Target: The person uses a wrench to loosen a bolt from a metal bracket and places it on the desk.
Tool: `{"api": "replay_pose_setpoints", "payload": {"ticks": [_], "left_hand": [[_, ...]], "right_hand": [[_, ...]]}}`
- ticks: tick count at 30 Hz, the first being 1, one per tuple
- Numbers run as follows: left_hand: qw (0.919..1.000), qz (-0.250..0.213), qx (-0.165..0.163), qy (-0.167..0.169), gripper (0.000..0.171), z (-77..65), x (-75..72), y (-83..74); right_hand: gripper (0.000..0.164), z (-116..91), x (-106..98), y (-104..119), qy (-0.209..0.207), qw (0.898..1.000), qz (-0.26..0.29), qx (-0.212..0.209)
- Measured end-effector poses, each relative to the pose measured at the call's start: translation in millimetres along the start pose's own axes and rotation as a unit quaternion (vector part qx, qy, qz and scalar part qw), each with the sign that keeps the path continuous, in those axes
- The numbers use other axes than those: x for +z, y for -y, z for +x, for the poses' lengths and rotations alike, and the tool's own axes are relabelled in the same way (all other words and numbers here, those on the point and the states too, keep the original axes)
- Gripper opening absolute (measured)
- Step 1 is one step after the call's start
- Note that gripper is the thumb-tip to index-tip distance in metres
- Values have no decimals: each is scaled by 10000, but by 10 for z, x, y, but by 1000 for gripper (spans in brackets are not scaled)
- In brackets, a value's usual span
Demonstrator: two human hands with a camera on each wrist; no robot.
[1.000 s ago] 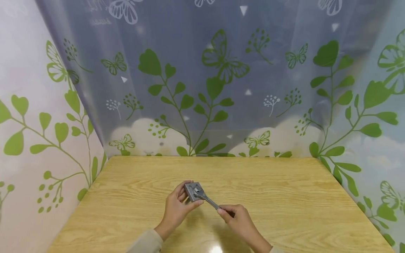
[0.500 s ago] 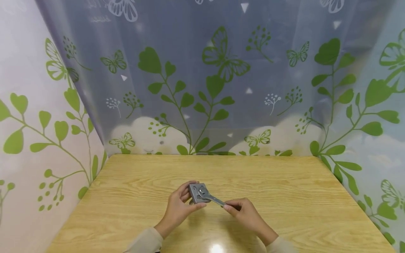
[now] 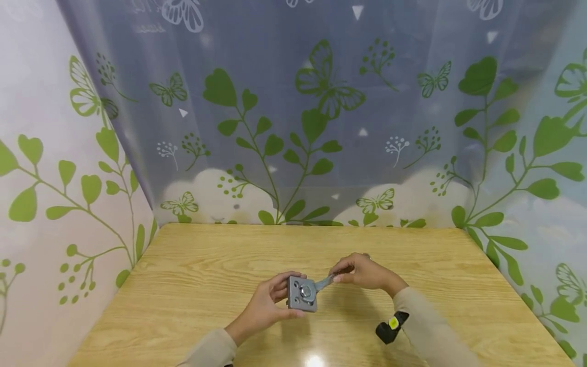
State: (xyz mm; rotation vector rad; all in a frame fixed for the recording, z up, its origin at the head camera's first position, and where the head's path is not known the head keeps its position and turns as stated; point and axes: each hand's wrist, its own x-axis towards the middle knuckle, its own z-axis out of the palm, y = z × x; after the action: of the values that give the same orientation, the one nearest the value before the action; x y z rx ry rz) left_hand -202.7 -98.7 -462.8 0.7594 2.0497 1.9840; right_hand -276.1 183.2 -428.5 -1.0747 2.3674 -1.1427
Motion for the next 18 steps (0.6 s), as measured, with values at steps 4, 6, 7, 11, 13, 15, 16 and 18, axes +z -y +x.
{"api": "replay_pose_setpoints", "payload": {"ticks": [4, 6, 7, 11, 13, 15, 16, 18], "left_hand": [[9991, -6, 82, 405, 71, 20, 40, 7], [9983, -6, 59, 572, 71, 29, 59, 7], [9978, -31, 30, 657, 71, 33, 68, 6], [9961, -20, -102, 881, 73, 42, 100, 4], [9952, -23, -164, 961, 72, 47, 113, 6], [9946, -21, -191, 1017, 73, 53, 124, 13], [9944, -28, -198, 1037, 73, 55, 129, 18], [9940, -75, -213, 1068, 73, 54, 136, 28]], "right_hand": [[19, 142, -202, 81, 528, 9968, -497, -328], [17, 218, -275, 147, 738, 9932, -823, -375], [16, 253, -305, 181, 838, 9904, -1007, -448], [12, 361, -366, 324, 1008, 9783, -1729, -529], [12, 385, -373, 374, 1010, 9733, -1976, -592], [11, 388, -371, 415, 986, 9710, -2109, -538], [10, 384, -368, 427, 986, 9711, -2117, -502], [10, 365, -357, 442, 991, 9719, -2096, -408]]}}
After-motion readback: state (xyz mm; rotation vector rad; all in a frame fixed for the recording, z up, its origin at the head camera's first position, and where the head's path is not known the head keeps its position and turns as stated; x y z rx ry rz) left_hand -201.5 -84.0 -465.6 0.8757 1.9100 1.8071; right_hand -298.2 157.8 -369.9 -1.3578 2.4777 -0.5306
